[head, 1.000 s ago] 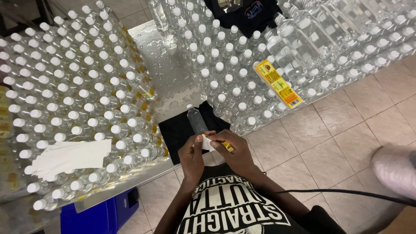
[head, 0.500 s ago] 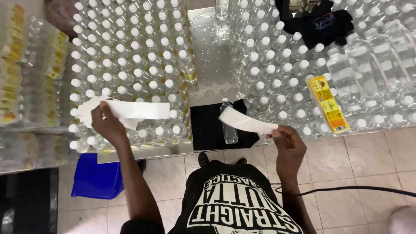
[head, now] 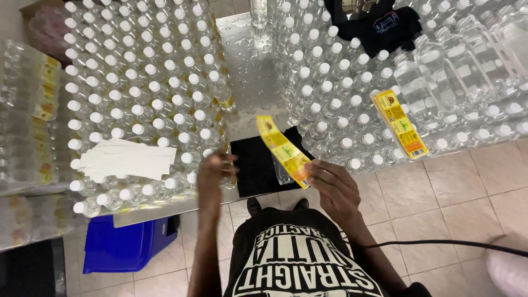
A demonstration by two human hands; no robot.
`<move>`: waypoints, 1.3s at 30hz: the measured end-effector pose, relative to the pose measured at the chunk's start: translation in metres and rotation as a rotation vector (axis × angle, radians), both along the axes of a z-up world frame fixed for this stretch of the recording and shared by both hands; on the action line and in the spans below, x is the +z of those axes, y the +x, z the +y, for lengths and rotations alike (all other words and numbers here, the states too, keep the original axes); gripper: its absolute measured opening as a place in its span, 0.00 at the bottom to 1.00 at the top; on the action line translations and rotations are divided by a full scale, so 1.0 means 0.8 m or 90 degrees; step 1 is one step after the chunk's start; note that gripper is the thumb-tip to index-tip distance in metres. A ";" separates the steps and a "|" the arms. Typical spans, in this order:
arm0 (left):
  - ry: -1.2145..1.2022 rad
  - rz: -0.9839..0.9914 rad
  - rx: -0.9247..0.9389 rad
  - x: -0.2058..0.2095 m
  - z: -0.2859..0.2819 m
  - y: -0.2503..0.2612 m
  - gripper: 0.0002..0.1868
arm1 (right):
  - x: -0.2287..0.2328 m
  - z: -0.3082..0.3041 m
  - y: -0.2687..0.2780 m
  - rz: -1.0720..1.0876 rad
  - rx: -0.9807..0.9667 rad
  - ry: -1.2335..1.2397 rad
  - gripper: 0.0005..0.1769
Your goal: Manually applying adhesive labels to plastic water bottles at a workstation.
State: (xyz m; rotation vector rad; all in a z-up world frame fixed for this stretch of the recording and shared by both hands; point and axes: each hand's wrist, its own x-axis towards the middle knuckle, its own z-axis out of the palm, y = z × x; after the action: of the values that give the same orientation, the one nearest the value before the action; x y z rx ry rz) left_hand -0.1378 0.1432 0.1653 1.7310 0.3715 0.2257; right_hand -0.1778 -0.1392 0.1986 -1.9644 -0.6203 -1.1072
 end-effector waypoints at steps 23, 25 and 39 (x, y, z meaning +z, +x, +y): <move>-0.600 0.249 -0.078 -0.099 -0.152 -0.013 0.19 | -0.186 -0.030 -0.039 0.816 0.294 0.769 0.33; -0.596 0.258 -0.079 -0.104 -0.159 -0.015 0.19 | -0.207 -0.030 -0.032 0.828 0.260 0.755 0.31; -0.482 0.285 -0.024 -0.158 -0.171 -0.029 0.24 | -0.273 -0.033 0.019 0.867 0.033 0.721 0.25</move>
State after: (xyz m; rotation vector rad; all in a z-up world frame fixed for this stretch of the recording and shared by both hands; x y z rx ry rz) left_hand -0.1611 0.0064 0.0391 1.0206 0.6512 -0.3106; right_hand -0.1622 -0.1659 -0.0198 -1.1858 0.5954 0.1560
